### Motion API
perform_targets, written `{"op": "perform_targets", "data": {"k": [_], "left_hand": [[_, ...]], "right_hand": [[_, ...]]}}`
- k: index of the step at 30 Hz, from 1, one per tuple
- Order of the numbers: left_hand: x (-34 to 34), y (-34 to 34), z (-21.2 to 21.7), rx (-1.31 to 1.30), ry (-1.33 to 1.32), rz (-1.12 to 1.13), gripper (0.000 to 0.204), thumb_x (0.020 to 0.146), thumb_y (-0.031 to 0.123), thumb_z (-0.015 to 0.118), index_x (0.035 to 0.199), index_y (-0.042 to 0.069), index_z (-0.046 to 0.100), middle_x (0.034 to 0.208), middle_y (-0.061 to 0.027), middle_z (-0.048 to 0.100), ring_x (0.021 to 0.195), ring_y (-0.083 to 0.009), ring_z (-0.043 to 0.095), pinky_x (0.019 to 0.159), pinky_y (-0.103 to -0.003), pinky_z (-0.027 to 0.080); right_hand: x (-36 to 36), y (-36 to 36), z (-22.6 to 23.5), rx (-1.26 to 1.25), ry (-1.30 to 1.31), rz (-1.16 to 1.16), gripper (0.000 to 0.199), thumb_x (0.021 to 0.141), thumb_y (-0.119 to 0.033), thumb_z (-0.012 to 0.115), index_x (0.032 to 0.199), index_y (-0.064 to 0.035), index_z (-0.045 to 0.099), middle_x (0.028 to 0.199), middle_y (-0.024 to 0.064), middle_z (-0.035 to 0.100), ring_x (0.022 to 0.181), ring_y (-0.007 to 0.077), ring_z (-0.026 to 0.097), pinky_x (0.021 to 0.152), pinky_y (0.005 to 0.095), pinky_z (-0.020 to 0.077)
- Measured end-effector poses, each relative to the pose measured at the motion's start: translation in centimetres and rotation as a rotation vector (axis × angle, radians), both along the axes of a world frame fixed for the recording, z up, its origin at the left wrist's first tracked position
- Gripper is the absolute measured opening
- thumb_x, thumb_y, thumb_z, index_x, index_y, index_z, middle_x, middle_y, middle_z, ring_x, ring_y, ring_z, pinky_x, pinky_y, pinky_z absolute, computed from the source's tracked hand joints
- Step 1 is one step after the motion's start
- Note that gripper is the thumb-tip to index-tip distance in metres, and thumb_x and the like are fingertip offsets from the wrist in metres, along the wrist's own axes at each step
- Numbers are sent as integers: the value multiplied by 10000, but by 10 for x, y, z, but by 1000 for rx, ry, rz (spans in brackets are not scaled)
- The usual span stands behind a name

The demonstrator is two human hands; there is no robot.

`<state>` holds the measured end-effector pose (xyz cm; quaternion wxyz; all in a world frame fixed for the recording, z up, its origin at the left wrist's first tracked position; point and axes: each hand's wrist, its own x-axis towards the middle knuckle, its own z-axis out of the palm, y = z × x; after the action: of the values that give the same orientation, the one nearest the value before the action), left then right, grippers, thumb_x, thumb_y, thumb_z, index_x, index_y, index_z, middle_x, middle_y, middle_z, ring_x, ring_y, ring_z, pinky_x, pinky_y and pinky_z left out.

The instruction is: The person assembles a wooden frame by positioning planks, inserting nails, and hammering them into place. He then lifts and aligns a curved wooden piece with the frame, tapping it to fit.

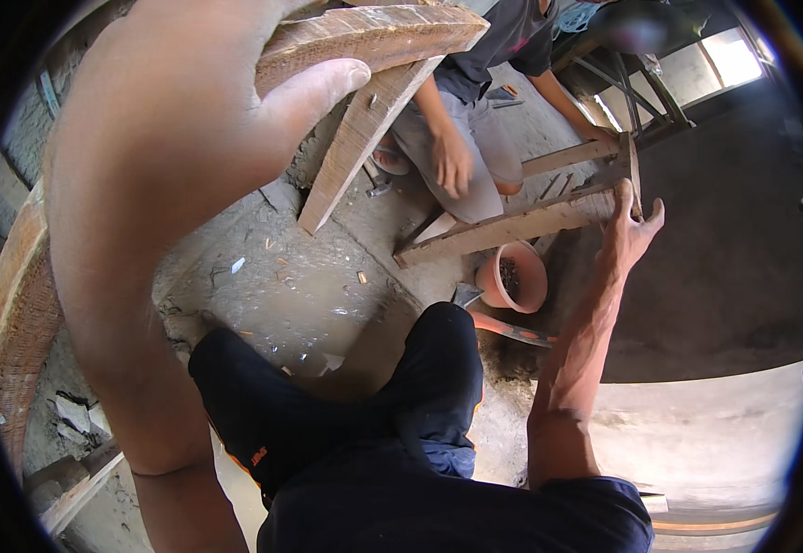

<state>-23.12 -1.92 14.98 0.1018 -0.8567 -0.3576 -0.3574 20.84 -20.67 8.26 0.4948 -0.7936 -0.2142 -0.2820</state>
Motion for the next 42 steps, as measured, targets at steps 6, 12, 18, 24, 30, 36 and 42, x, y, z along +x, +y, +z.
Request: {"op": "perform_targets", "data": {"k": [6, 12, 18, 24, 30, 36, 42], "left_hand": [[2, 4, -1, 14, -90, -40, 396, 829, 348, 819, 1070, 43, 745, 806, -213, 705, 771, -419, 712, 705, -466, 557], [-9, 35, -10, 28, 7, -161, 491, 960, 397, 775, 1309, 56, 719, 1047, -229, 772, 914, -406, 754, 827, -427, 581], [5, 10, -9, 61, -116, -69, 406, 828, 343, 812, 1078, 29, 744, 819, -223, 716, 750, -415, 718, 694, -442, 557], [6, 6, -8, 114, -203, -191, 390, 808, 322, 819, 1029, 8, 753, 822, -228, 721, 744, -423, 718, 683, -434, 558], [3, -3, -6, 115, -146, -155, 400, 818, 339, 819, 1055, 21, 764, 858, -228, 734, 807, -423, 740, 730, -445, 579], [-1, 19, -8, 63, -50, -94, 488, 915, 449, 767, 1241, 86, 741, 929, -235, 759, 854, -401, 761, 778, -439, 588], [-6, 31, -14, 15, -22, -71, 528, 947, 493, 731, 1303, 104, 757, 924, -208, 793, 866, -368, 790, 824, -448, 613]], "right_hand": [[-1, 4, -7, -103, -61, -148, 955, 810, -557, 889, 1510, -25, 516, 1377, 236, 686, 1285, 377, 669, 1113, 456, 495], [-9, -2, -8, -29, -46, -253, 807, 834, -438, 868, 1452, -45, 528, 1312, 230, 715, 1230, 375, 699, 1081, 452, 522], [1, -21, -23, 114, -92, -176, 1018, 823, -371, 925, 1571, 39, 369, 1420, 275, 599, 1242, 335, 667, 1080, 415, 519], [21, -17, -45, 459, 97, 217, 893, 880, -312, 919, 1494, 57, 386, 1336, 186, 610, 1181, 254, 647, 995, 415, 563], [34, -11, -63, 382, 96, 266, 797, 919, -392, 884, 1432, 53, 467, 1323, 175, 624, 1176, 245, 640, 1017, 378, 522], [24, 1, -94, 309, 30, 221, 1100, 832, -464, 952, 1550, 111, 348, 1453, 254, 559, 1303, 309, 599, 1116, 419, 481], [0, 3, -151, 206, 156, 189, 1109, 823, -513, 942, 1589, 32, 355, 1432, 257, 582, 1291, 336, 605, 1124, 446, 467]]}}
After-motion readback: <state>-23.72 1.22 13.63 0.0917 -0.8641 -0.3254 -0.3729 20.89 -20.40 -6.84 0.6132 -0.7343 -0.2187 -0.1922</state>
